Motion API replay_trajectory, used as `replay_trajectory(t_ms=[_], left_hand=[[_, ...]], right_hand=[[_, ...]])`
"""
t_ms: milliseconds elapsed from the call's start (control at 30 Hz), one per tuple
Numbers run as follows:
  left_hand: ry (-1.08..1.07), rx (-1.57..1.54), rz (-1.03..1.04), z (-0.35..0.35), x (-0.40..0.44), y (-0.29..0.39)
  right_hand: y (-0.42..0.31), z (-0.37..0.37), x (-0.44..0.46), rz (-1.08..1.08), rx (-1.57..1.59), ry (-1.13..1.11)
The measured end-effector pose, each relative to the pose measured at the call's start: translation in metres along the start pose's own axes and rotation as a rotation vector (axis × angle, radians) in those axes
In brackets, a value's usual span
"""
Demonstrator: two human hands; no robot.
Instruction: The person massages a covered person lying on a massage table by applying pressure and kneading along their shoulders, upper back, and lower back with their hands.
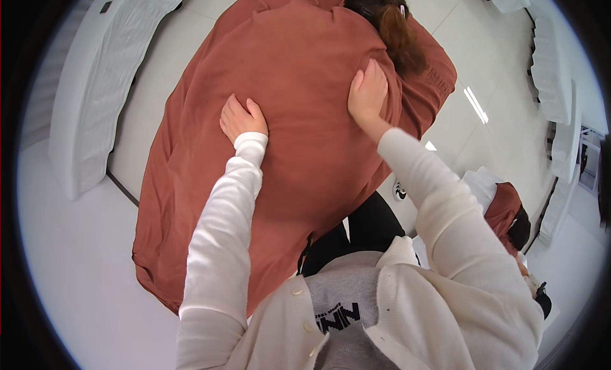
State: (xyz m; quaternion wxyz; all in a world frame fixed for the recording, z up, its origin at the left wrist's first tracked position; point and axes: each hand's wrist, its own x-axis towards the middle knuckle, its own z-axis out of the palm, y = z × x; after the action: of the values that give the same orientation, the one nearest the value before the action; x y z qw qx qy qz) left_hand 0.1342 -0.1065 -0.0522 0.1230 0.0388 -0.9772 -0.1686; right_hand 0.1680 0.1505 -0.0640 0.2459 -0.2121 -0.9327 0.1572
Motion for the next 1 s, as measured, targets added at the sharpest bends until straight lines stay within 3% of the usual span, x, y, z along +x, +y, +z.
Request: replay_trajectory(t_ms=[100,200,267,533,600,733,767,800,867,933,1000], left_hand=[[0.026,-0.014,-0.034,0.002,0.003,0.001],[0.01,0.017,-0.032,0.007,0.003,-0.004],[-0.017,-0.002,-0.037,0.007,0.004,-0.005],[0.01,0.015,-0.012,0.004,-0.002,-0.001],[0.004,0.006,-0.061,0.005,0.002,0.0],[0.001,0.001,-0.053,0.004,0.002,0.0],[-0.001,-0.003,-0.038,0.004,0.001,-0.001],[-0.003,-0.007,-0.027,0.005,0.0,-0.002],[0.005,-0.007,-0.029,0.006,0.001,-0.002],[0.006,-0.001,-0.027,0.007,-0.001,-0.004],[0.039,-0.021,-0.005,0.009,0.0,-0.006]], right_hand=[[-0.012,-0.001,0.033,0.189,0.045,-0.188],[-0.041,0.002,0.035,0.22,-0.114,-0.162],[-0.046,-0.005,0.027,0.206,-0.135,-0.2],[0.001,-0.003,0.008,-0.027,0.081,0.015],[-0.01,-0.005,0.026,0.109,0.005,-0.134],[-0.025,-0.011,0.024,0.126,-0.026,-0.067],[-0.02,-0.018,0.027,0.216,0.069,-0.247],[-0.027,-0.028,0.021,0.209,0.067,-0.249],[-0.04,-0.04,0.003,0.216,0.166,-0.046],[-0.055,-0.029,-0.011,0.208,0.199,-0.147],[-0.076,-0.009,-0.019,0.235,-0.052,0.033]])
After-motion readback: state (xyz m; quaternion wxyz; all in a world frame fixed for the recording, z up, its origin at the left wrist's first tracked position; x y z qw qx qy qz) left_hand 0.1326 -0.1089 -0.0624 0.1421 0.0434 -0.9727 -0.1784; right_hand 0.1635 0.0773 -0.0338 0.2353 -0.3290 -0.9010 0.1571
